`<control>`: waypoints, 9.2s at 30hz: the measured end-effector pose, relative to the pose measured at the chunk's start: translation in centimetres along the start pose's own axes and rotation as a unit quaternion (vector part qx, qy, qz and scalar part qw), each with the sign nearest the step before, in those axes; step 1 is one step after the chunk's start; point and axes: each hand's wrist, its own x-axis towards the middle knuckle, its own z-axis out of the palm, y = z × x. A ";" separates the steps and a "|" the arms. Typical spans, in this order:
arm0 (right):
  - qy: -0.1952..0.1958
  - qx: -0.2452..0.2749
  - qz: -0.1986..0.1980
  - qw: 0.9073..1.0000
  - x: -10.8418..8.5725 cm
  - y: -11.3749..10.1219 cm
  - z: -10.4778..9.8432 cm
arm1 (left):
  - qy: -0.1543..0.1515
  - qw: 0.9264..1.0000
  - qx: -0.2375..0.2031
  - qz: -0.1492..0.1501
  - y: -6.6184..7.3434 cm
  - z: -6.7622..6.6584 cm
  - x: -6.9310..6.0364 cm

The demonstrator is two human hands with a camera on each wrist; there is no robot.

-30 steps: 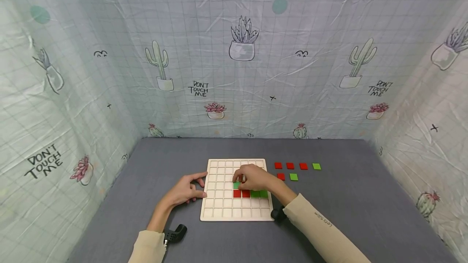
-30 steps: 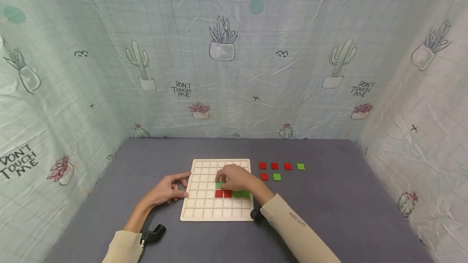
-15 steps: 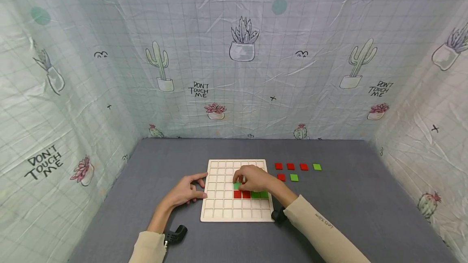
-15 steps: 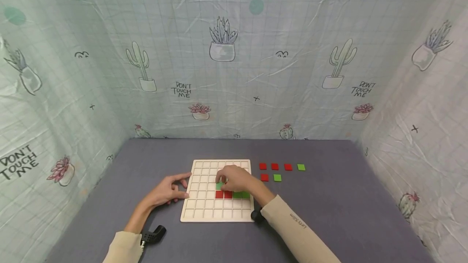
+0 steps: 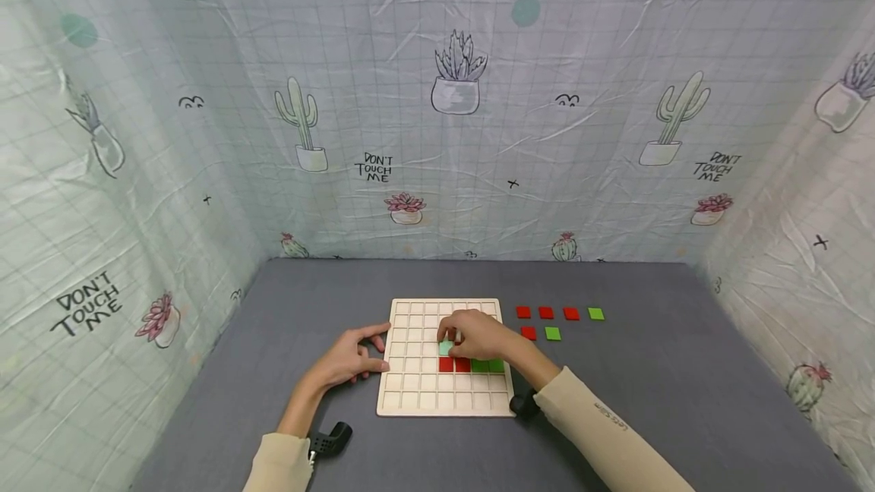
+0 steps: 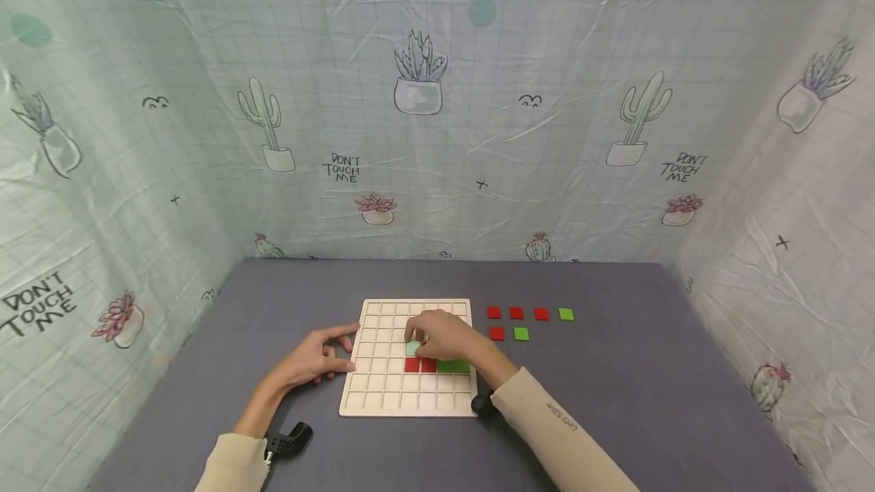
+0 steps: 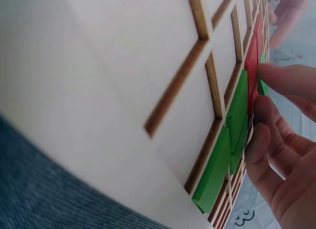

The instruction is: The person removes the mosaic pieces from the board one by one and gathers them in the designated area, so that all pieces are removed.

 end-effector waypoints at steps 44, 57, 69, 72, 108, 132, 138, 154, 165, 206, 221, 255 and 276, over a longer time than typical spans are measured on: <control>0.004 0.027 -0.028 0.999 -0.4 -0.1 -0.2 | -0.001 1.000 -0.011 0.000 0.2 0.0 -0.1; 0.012 0.034 -0.034 0.999 -0.6 -0.3 -0.7 | -0.001 1.000 -0.006 -0.004 0.2 0.0 -0.2; 0.022 0.057 -0.034 0.998 -1.7 0.5 -2.3 | -0.001 1.000 -0.008 -0.006 0.6 0.1 -0.2; 0.027 0.057 -0.037 0.997 -2.0 0.9 -2.5 | -0.001 1.000 -0.009 -0.007 0.6 0.1 -0.2; 0.097 0.055 0.015 0.994 -7.6 5.3 -5.2 | 0.002 1.000 -0.005 -0.006 0.4 0.0 -0.2; 0.101 0.073 0.056 0.991 -12.2 9.6 -7.2 | 0.000 1.000 -0.002 -0.012 0.9 -0.2 -0.1; 0.107 0.066 0.075 0.989 -13.4 10.5 -7.6 | 0.004 1.000 -0.001 -0.013 0.7 -0.2 0.0; 0.102 0.060 0.106 0.987 -16.0 13.3 -7.9 | 0.005 1.000 -0.003 -0.010 0.3 -0.2 0.1; 0.115 0.057 0.119 0.985 -16.5 13.7 -7.2 | 0.002 1.000 -0.003 -0.011 0.4 -0.2 0.1; 0.092 0.036 0.128 0.987 -16.3 14.3 -6.6 | 0.001 1.000 -0.002 -0.007 0.2 -0.2 0.2; 0.080 0.035 0.131 0.988 -16.4 14.1 -6.9 | 0.000 1.000 -0.004 -0.008 0.5 -0.2 0.1; 0.092 0.011 0.051 0.994 -10.5 9.3 -6.3 | 0.002 1.000 0.000 -0.008 0.4 -0.2 0.2; 0.059 0.038 -0.006 0.998 -5.6 4.7 -3.9 | 0.001 1.000 0.000 -0.007 0.5 -0.2 0.2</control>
